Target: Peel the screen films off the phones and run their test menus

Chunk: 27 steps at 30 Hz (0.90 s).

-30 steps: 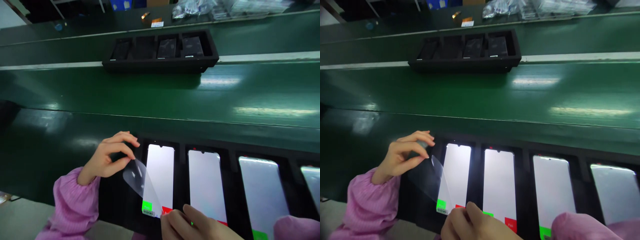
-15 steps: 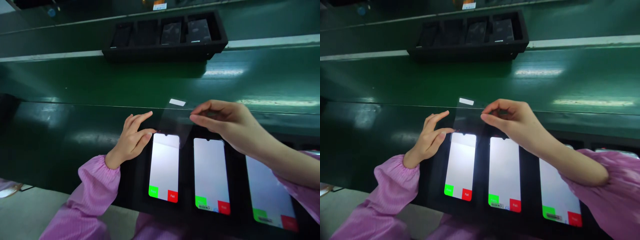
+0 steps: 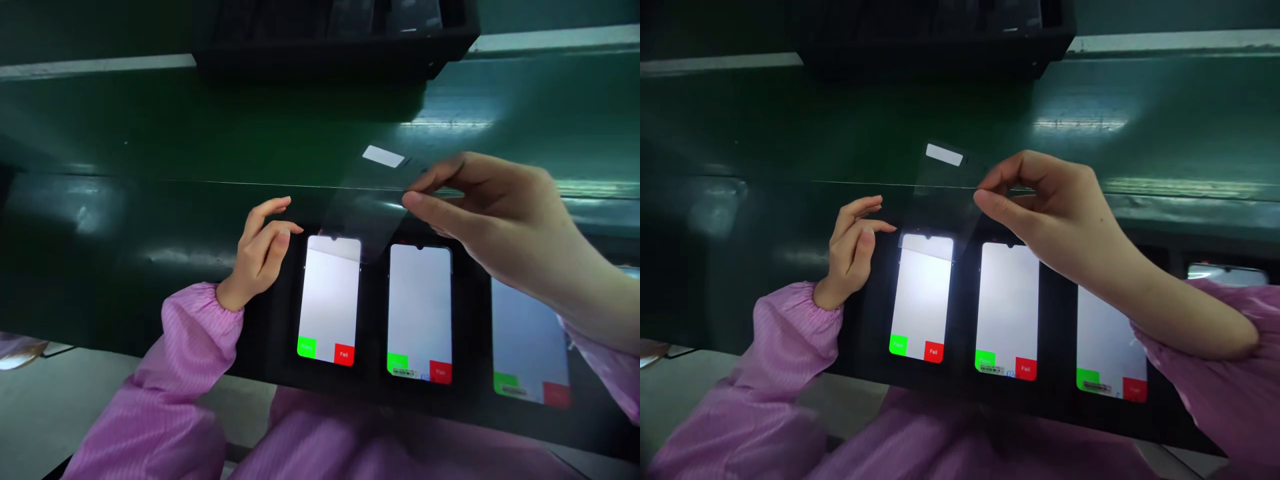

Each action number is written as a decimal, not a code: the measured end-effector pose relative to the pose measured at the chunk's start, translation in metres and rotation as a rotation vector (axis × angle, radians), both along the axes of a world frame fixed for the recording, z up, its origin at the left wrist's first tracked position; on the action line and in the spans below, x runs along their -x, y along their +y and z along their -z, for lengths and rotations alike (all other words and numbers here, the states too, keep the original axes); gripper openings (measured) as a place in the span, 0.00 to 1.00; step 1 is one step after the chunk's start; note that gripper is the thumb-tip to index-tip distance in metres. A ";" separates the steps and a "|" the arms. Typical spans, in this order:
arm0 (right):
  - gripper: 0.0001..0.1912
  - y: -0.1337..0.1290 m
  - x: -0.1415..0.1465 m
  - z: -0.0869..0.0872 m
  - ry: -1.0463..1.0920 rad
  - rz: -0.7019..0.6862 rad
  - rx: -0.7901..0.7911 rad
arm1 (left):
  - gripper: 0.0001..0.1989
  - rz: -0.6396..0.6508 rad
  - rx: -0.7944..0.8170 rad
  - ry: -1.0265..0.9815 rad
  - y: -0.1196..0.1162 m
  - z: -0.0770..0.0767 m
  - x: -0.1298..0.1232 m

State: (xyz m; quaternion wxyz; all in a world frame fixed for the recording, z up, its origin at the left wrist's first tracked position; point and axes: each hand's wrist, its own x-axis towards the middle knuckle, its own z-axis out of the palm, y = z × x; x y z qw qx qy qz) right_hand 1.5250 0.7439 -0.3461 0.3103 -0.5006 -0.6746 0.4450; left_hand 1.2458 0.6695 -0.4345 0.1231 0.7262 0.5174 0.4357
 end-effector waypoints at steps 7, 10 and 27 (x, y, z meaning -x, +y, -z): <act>0.10 -0.016 0.001 0.003 0.017 -0.049 -0.031 | 0.19 0.012 -0.052 -0.069 0.000 0.004 -0.001; 0.11 -0.023 -0.001 0.010 0.003 -0.103 -0.034 | 0.21 -0.024 -0.053 -0.091 0.002 0.008 -0.003; 0.16 -0.113 0.012 0.024 -0.446 -0.635 -0.525 | 0.20 0.024 -0.086 -0.116 0.003 0.011 0.000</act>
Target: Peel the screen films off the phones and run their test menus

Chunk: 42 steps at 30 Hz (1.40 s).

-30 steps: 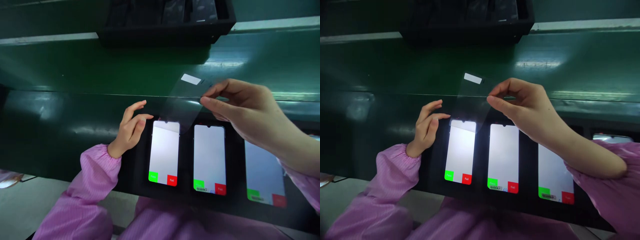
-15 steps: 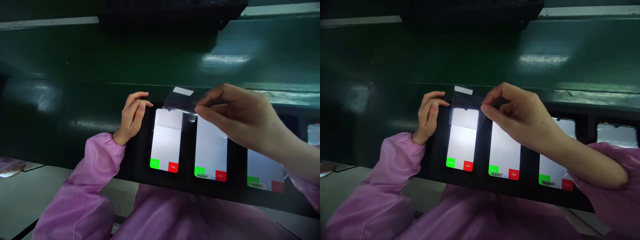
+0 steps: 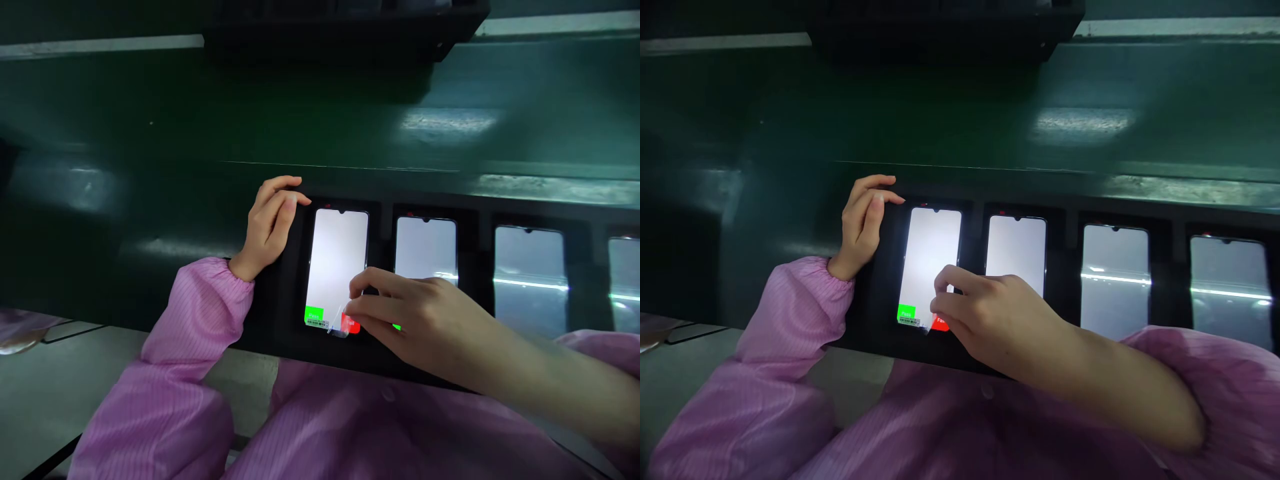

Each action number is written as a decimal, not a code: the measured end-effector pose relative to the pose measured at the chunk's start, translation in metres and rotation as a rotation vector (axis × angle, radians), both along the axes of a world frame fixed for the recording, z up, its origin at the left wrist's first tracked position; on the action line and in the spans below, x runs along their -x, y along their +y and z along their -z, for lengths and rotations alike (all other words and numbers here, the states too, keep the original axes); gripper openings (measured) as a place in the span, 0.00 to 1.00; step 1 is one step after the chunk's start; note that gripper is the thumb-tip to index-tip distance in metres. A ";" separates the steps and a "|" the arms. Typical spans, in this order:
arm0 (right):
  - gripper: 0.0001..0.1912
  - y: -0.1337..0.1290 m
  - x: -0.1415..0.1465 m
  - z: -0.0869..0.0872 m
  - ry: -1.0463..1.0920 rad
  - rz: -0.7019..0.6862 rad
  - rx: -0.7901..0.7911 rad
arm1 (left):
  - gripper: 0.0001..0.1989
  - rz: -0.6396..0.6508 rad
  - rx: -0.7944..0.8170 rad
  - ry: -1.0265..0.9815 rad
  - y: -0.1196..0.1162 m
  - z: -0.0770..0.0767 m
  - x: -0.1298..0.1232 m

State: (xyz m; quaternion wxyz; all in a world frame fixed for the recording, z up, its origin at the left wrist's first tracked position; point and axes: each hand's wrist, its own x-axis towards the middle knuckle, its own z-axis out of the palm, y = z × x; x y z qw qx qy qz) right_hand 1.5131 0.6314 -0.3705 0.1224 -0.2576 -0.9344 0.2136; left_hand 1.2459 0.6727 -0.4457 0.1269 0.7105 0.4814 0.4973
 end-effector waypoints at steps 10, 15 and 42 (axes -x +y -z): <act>0.07 0.021 0.010 -0.006 0.096 0.145 0.112 | 0.19 -0.015 -0.020 0.012 -0.001 -0.001 0.001; 0.05 0.049 0.009 -0.012 0.193 0.420 0.368 | 0.18 -0.081 -0.015 -0.111 -0.003 0.001 0.000; 0.16 -0.097 -0.126 0.016 0.091 0.548 -0.418 | 0.26 -0.159 0.110 0.578 -0.189 -0.008 -0.028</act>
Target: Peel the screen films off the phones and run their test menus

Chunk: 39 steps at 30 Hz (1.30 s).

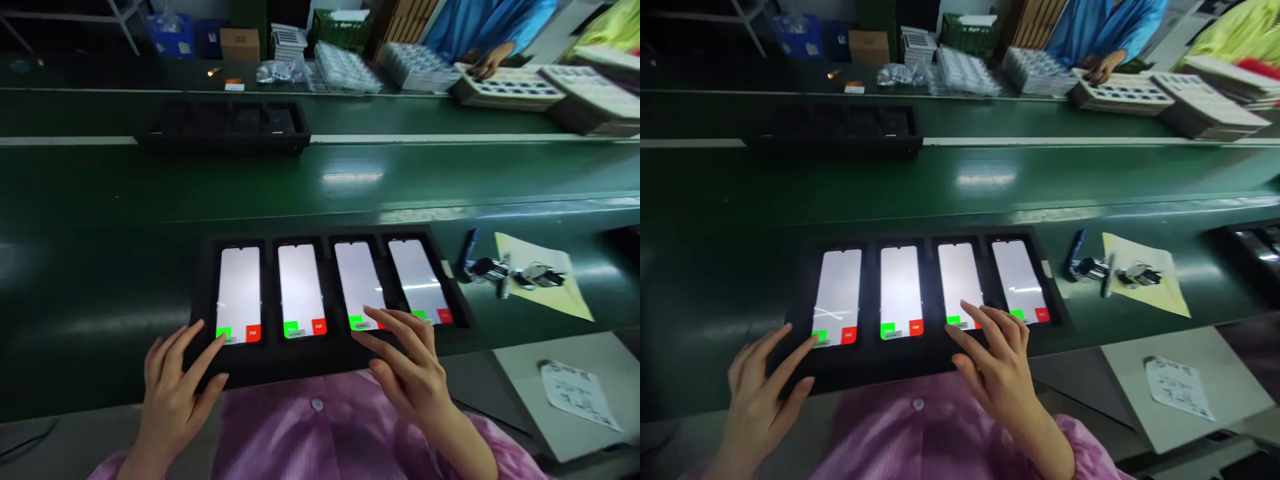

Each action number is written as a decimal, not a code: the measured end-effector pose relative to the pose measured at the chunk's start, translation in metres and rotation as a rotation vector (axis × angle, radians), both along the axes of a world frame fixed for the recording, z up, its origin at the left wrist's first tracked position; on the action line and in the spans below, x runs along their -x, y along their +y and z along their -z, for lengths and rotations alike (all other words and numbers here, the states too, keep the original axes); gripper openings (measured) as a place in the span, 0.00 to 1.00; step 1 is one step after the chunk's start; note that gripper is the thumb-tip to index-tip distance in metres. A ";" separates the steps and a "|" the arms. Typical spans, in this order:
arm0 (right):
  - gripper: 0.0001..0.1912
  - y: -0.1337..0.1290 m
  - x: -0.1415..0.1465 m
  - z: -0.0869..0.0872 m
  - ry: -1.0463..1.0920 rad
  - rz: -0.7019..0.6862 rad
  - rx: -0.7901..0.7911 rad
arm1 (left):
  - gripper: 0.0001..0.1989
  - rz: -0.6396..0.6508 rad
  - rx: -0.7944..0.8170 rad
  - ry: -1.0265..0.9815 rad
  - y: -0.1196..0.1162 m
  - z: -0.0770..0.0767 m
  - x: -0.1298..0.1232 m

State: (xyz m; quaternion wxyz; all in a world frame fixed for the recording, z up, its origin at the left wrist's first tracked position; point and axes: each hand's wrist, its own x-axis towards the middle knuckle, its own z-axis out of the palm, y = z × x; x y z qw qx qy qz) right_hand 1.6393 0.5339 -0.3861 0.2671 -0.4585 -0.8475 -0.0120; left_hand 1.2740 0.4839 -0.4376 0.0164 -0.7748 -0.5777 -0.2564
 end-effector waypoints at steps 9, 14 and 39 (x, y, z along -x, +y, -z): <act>0.17 -0.033 -0.086 0.025 -0.026 0.459 0.018 | 0.36 0.061 -0.109 -0.058 0.005 -0.004 -0.061; 0.17 -0.021 -0.102 0.017 0.081 0.443 -0.035 | 0.33 0.023 -0.130 0.009 0.021 -0.008 -0.087; 0.16 0.067 -0.130 0.018 -0.010 0.325 -0.017 | 0.23 -0.250 0.141 0.137 0.085 -0.042 -0.088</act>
